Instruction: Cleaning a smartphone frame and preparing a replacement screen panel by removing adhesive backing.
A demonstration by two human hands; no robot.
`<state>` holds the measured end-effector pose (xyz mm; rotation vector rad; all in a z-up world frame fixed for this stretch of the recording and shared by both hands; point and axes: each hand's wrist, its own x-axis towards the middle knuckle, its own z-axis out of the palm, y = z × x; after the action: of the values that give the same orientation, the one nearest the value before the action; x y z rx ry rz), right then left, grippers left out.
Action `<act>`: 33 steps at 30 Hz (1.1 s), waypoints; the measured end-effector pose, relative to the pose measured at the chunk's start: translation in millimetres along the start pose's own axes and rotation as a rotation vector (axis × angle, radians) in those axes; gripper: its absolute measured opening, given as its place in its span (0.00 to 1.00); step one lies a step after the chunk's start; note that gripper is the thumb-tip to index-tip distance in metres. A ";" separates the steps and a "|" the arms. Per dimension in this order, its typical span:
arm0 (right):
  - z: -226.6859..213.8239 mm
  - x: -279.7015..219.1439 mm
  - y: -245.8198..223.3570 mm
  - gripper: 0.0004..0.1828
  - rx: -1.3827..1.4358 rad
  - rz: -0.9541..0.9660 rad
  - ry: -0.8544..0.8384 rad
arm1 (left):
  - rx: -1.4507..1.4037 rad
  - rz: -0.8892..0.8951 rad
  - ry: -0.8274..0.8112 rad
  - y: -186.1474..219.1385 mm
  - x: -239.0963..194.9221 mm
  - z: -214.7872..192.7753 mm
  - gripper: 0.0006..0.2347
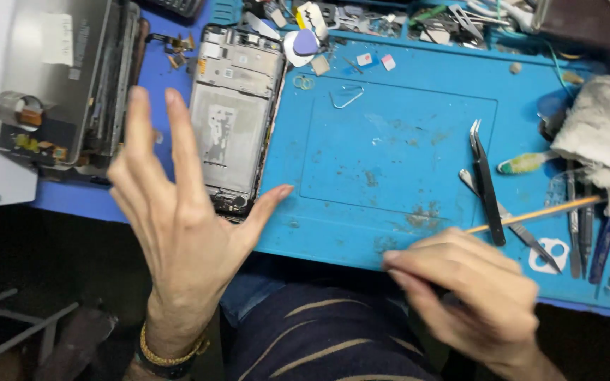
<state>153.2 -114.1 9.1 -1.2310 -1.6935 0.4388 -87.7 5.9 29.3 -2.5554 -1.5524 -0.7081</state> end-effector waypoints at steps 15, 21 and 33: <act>-48.8 -9.3 -7.4 0.22 -0.956 0.081 -0.208 | -0.671 0.783 0.115 21.9 -21.4 37.1 0.13; -36.5 -11.4 -3.3 0.17 -1.027 0.165 -0.044 | -0.778 0.728 0.157 21.4 -22.3 31.3 0.14; -82.8 -8.8 29.5 0.11 -1.319 0.314 0.046 | -0.738 0.792 0.107 18.9 -24.8 40.2 0.19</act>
<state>239.3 -128.6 22.3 -2.4016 -1.7211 -0.6810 -67.1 -12.1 -13.6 -3.1394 -0.1266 -1.4053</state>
